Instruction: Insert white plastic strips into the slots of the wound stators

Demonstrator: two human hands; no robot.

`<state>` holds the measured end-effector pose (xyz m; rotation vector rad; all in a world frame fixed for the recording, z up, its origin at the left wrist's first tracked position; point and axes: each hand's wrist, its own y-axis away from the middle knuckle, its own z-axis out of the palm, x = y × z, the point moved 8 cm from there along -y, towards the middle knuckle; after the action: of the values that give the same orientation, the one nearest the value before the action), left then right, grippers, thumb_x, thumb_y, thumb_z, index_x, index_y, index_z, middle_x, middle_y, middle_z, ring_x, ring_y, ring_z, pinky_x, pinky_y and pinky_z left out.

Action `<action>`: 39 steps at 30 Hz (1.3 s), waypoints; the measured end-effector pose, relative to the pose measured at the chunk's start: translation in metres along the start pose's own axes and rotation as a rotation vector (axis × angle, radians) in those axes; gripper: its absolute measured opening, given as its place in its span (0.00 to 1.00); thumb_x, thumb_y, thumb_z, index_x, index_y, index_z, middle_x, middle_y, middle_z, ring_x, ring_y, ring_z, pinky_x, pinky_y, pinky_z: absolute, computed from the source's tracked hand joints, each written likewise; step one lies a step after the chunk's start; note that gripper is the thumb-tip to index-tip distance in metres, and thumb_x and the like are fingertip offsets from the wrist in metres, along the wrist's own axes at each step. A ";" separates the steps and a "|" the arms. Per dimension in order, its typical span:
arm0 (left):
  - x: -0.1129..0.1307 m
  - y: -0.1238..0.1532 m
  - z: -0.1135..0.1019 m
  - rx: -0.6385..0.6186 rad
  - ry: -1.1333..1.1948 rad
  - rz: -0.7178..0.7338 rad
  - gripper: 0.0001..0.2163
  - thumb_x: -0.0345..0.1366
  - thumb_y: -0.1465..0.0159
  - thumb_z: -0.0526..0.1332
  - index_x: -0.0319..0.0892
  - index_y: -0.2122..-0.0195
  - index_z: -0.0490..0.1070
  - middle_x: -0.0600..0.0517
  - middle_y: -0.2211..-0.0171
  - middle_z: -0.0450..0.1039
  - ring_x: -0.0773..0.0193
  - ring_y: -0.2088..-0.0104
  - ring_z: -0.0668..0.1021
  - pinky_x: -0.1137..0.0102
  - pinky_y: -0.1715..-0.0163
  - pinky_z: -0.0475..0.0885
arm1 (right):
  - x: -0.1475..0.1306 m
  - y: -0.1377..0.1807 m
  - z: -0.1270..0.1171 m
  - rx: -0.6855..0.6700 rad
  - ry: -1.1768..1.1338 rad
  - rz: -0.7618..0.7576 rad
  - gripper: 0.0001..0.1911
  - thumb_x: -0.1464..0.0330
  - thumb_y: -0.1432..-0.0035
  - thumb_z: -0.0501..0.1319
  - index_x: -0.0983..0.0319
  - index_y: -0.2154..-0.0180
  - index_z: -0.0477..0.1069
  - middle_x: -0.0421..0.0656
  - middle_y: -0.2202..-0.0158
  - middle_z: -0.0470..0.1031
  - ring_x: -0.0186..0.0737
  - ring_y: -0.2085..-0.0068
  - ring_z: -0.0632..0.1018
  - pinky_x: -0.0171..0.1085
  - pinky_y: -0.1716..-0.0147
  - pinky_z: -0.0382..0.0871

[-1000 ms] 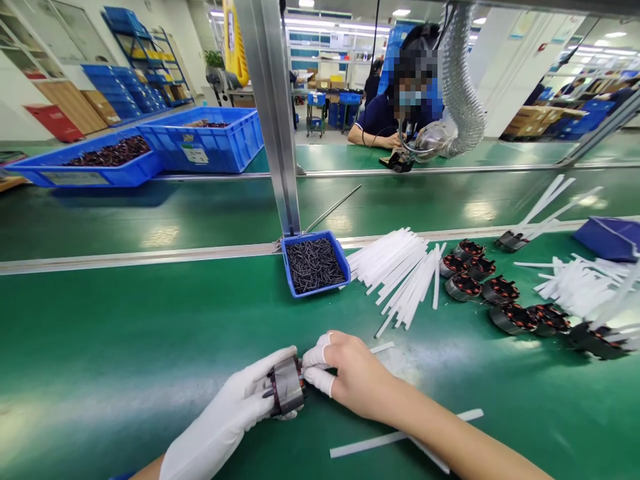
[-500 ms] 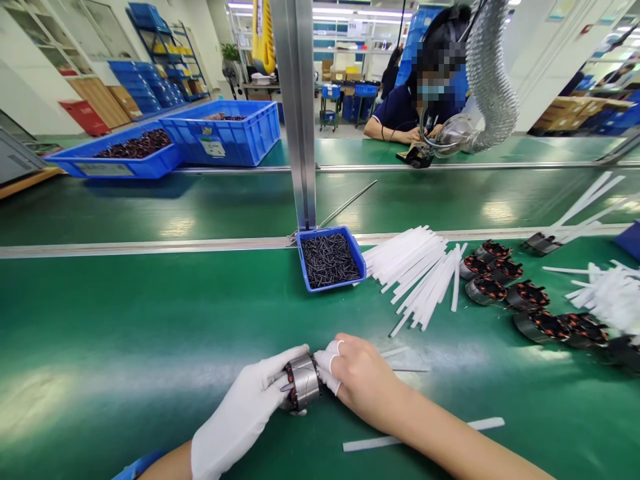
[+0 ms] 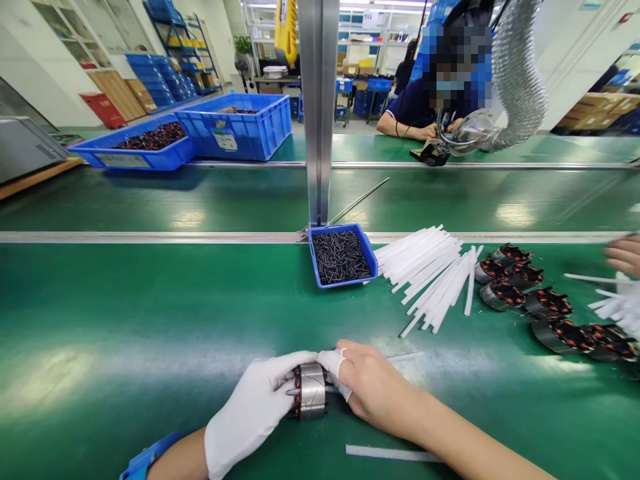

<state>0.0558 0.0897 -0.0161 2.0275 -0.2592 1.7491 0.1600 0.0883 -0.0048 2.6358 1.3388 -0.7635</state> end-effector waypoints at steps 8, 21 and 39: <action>0.006 0.000 -0.001 0.005 -0.035 0.014 0.25 0.20 0.53 0.50 0.47 0.57 0.72 0.58 0.62 0.77 0.63 0.61 0.76 0.75 0.59 0.67 | -0.001 0.001 0.000 0.002 0.026 -0.025 0.18 0.78 0.46 0.47 0.65 0.53 0.60 0.45 0.72 0.67 0.40 0.71 0.64 0.37 0.72 0.59; -0.007 -0.003 -0.009 0.026 0.081 -0.027 0.23 0.22 0.51 0.51 0.45 0.55 0.70 0.55 0.57 0.75 0.60 0.57 0.75 0.70 0.54 0.67 | -0.004 0.004 -0.040 0.185 0.187 -0.002 0.13 0.69 0.41 0.52 0.64 0.54 0.64 0.47 0.68 0.72 0.41 0.66 0.69 0.38 0.69 0.63; -0.016 -0.010 -0.020 0.040 0.489 -0.224 0.21 0.30 0.46 0.63 0.43 0.51 0.62 0.45 0.54 0.70 0.63 0.69 0.78 0.72 0.75 0.71 | -0.020 0.025 -0.074 -0.053 -0.305 0.134 0.05 0.74 0.47 0.58 0.58 0.69 0.69 0.36 0.73 0.73 0.31 0.72 0.73 0.30 0.71 0.65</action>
<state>0.0399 0.1051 -0.0314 1.5167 0.1530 2.0382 0.1990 0.0807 0.0657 2.4152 1.0752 -1.0426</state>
